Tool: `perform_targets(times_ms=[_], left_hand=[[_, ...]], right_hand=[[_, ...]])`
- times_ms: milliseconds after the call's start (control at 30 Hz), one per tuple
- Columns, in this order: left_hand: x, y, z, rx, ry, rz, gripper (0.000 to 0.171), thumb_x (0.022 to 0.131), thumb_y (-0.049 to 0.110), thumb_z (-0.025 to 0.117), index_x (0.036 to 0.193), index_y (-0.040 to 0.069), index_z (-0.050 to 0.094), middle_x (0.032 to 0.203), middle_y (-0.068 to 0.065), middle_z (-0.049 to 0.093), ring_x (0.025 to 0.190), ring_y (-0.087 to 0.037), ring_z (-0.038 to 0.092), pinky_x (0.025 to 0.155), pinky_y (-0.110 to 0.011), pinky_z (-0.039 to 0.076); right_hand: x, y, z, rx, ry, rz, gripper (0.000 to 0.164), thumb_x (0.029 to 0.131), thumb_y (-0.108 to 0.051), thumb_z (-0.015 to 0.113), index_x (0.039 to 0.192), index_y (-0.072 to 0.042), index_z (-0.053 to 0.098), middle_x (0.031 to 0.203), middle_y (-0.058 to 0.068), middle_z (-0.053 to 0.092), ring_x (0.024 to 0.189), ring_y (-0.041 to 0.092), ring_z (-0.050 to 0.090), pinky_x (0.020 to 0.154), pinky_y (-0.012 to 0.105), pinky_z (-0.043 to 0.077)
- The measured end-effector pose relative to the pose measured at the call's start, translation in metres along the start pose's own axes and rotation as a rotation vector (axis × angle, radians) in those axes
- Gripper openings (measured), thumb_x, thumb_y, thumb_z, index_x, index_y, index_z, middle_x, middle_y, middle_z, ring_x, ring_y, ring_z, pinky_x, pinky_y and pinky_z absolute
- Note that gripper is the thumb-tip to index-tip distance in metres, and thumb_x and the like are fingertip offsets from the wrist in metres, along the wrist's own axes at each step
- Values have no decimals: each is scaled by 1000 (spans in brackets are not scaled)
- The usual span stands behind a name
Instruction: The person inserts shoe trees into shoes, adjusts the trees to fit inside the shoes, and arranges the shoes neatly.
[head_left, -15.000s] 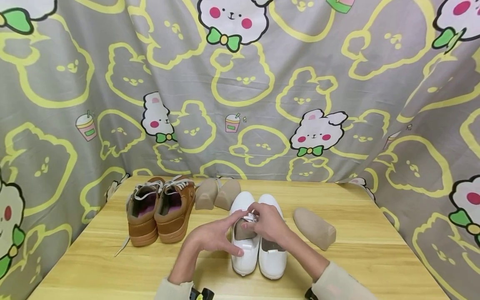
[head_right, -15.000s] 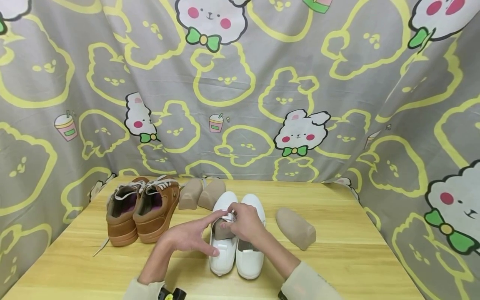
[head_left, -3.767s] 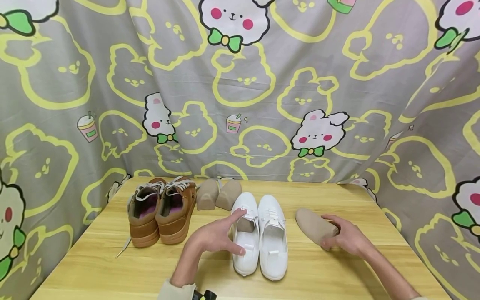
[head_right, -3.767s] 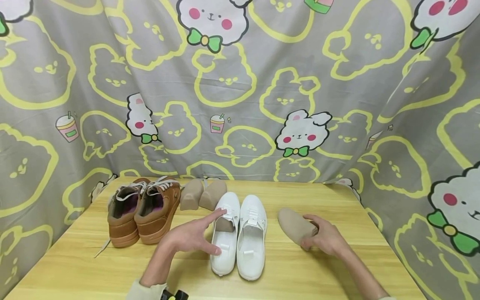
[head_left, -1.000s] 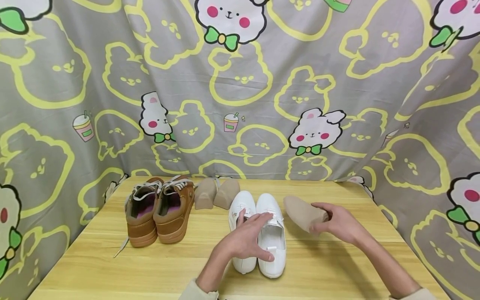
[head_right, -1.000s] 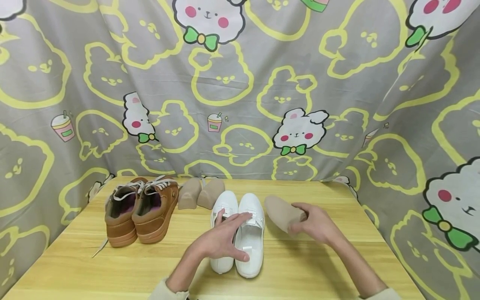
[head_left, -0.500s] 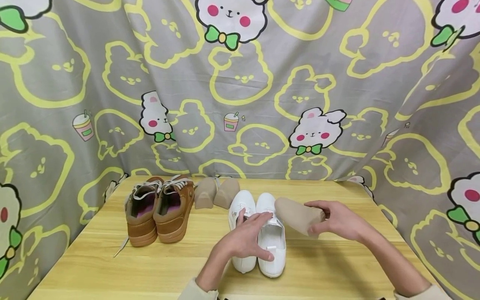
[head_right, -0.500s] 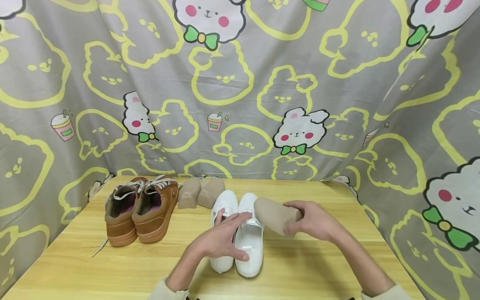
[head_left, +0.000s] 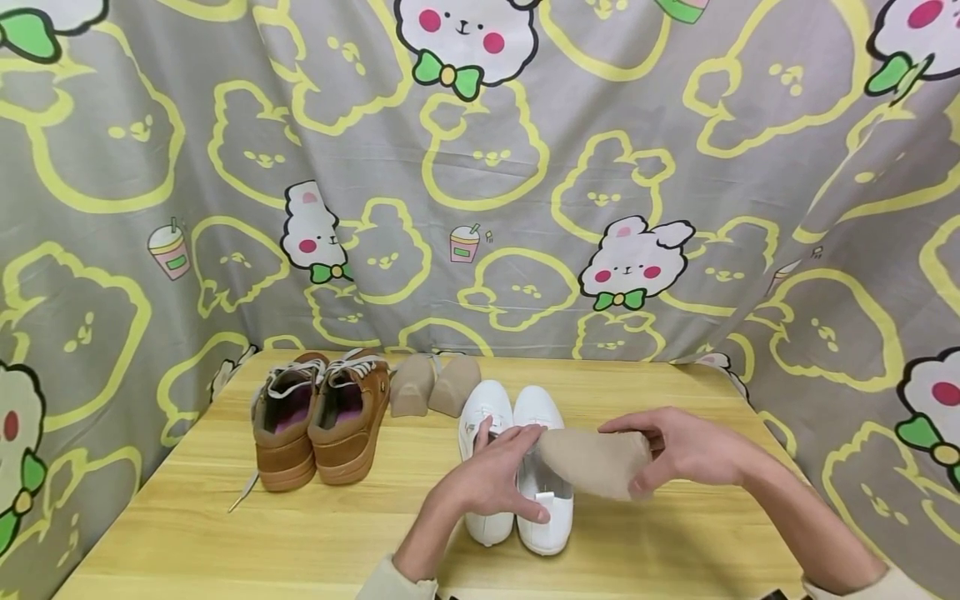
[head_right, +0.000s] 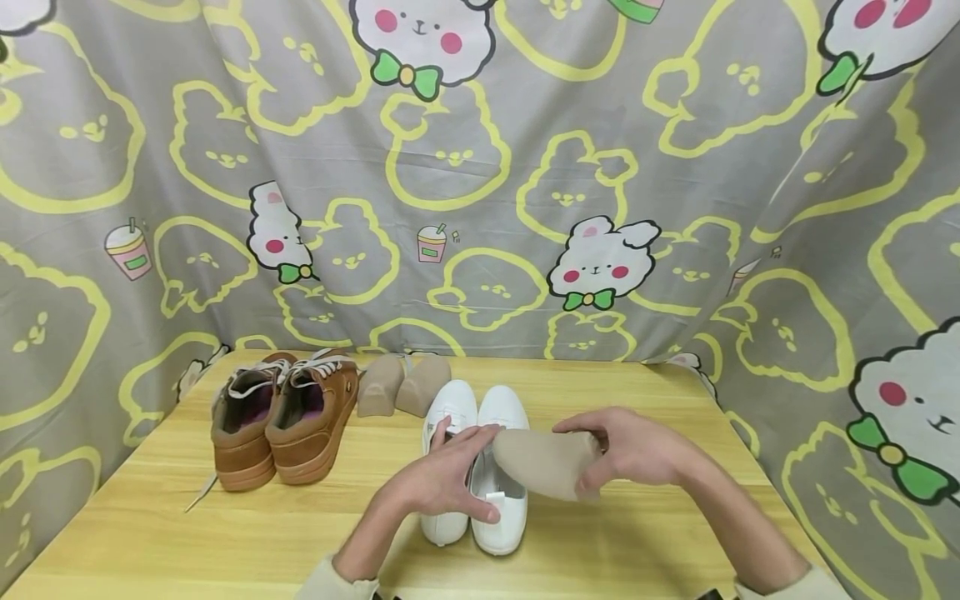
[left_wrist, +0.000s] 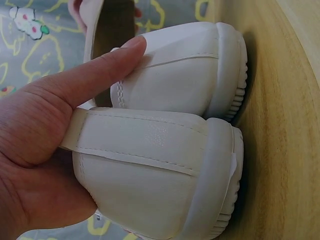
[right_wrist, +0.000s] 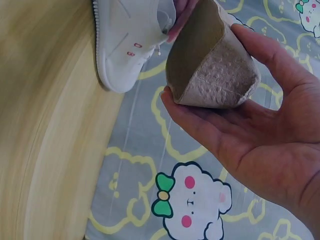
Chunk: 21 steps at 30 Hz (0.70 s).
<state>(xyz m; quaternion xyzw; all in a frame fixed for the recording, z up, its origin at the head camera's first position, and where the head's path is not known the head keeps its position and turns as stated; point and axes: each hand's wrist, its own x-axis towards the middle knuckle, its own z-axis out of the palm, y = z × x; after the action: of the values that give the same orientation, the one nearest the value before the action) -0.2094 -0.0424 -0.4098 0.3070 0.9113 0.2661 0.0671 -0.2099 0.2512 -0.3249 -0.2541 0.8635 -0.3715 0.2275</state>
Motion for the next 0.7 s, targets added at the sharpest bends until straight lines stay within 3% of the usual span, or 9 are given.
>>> perform_targets(times_ms=[400,700], left_hand=[[1,0,0,13,-14,-22,105,72,45,90,157,18,36,161,2,40,151,-17,31,124,-60,-2],[0,0,-1,4,-17,-8,104,72,43,91,157,17,36,160,1,41,151,-17,32,124,-61,-1]], right_hand=[[10,-7,6,-12,-111,-18,69,73,-16,83,137,-10,61,117,9,67,98,23,65,79,25,52],[23,-14,7,-7,-137,4,70,71,-15,80,138,-8,62,113,8,68,95,24,63,76,27,52]])
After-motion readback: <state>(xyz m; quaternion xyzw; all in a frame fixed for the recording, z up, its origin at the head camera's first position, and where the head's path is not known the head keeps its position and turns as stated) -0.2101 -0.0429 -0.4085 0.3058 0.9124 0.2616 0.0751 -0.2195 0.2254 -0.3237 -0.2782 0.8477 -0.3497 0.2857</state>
